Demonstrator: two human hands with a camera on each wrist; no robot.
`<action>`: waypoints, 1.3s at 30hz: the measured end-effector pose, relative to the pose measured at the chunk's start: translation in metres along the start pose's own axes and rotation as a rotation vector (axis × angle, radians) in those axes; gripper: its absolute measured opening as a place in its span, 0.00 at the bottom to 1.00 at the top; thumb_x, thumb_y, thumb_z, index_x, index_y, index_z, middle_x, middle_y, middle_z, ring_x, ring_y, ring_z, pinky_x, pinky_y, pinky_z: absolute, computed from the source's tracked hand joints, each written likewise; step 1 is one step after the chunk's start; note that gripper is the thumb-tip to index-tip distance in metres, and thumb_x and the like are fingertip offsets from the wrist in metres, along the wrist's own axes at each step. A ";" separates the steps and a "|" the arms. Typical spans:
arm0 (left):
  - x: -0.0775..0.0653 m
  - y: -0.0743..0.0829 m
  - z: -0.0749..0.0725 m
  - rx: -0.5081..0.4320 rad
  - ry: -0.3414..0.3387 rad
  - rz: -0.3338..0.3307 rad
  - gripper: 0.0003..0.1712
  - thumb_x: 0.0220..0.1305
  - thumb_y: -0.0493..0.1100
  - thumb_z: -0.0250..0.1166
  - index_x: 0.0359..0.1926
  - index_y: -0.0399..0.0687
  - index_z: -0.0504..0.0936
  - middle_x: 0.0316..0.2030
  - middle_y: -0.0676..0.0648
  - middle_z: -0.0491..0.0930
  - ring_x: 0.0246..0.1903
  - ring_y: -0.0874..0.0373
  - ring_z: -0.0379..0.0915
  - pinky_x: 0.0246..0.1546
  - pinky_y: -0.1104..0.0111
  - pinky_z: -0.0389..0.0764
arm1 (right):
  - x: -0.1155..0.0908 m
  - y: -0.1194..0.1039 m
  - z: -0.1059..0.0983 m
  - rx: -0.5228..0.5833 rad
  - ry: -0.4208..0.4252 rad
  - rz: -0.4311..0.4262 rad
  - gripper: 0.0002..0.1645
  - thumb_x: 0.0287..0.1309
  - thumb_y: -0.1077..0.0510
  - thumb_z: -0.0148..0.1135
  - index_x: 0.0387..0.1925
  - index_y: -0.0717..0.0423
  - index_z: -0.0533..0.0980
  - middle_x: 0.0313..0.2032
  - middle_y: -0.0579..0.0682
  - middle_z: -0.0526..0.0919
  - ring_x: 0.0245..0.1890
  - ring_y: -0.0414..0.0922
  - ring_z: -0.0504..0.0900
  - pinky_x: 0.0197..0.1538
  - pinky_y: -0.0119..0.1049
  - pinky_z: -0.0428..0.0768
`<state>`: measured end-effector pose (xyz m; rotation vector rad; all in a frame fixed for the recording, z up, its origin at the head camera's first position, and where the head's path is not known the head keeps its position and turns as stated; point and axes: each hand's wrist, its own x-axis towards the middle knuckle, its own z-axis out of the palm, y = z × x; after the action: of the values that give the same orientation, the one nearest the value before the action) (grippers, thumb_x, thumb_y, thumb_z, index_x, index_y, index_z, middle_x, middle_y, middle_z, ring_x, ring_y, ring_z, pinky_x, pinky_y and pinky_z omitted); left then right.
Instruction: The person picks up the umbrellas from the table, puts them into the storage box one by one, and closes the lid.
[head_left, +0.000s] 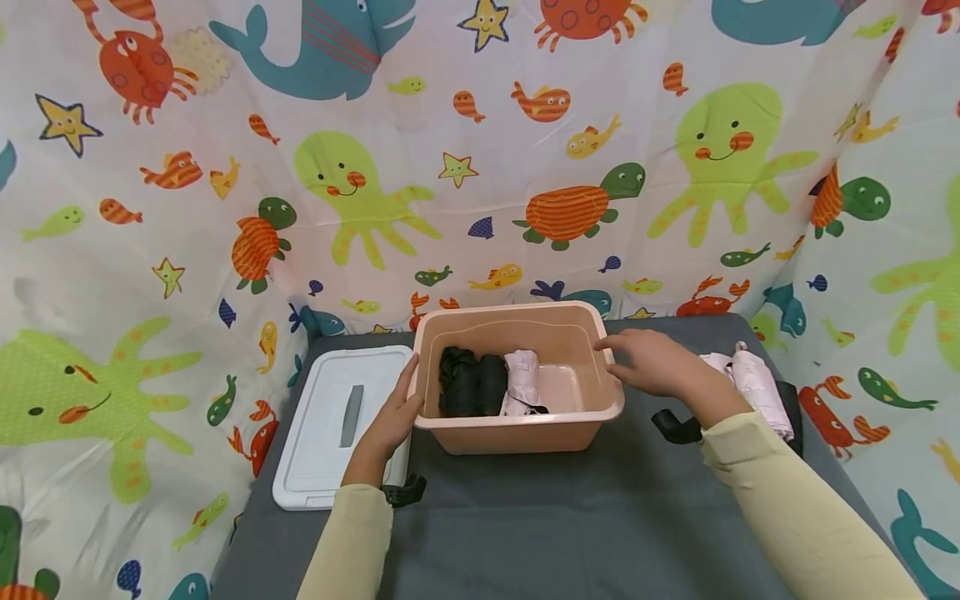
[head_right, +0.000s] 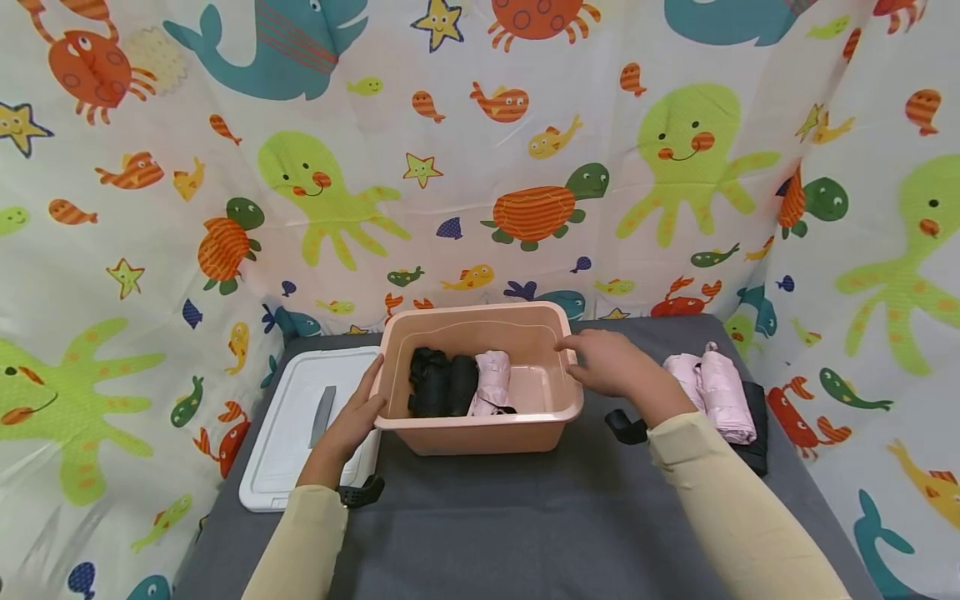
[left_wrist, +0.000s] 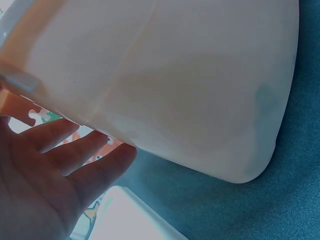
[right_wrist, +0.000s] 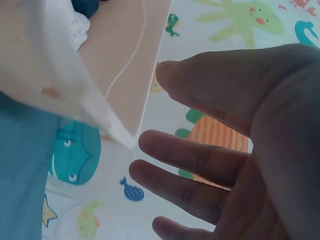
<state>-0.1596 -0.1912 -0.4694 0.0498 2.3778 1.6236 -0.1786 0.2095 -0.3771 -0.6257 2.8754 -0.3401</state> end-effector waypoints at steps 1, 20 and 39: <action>-0.002 0.003 0.000 0.005 -0.003 0.002 0.38 0.74 0.45 0.46 0.77 0.66 0.38 0.77 0.48 0.39 0.75 0.42 0.39 0.67 0.36 0.49 | -0.002 0.003 0.000 -0.002 0.006 0.006 0.25 0.61 0.53 0.61 0.60 0.52 0.75 0.57 0.62 0.78 0.55 0.60 0.78 0.55 0.60 0.76; -0.005 0.006 -0.001 0.005 -0.032 -0.002 0.39 0.73 0.43 0.45 0.77 0.68 0.38 0.77 0.46 0.38 0.75 0.41 0.41 0.66 0.36 0.52 | -0.025 0.048 0.013 0.005 0.058 0.105 0.25 0.60 0.54 0.62 0.59 0.56 0.75 0.55 0.64 0.78 0.53 0.61 0.77 0.53 0.62 0.75; -0.003 0.003 0.000 -0.016 -0.028 0.013 0.40 0.73 0.41 0.45 0.77 0.68 0.37 0.78 0.47 0.37 0.75 0.41 0.40 0.66 0.35 0.51 | -0.037 0.104 0.037 0.073 0.054 0.168 0.25 0.59 0.55 0.60 0.56 0.63 0.75 0.54 0.69 0.77 0.52 0.66 0.75 0.54 0.63 0.73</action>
<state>-0.1567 -0.1910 -0.4661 0.0855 2.3478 1.6370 -0.1774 0.3107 -0.4350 -0.3655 2.9255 -0.4400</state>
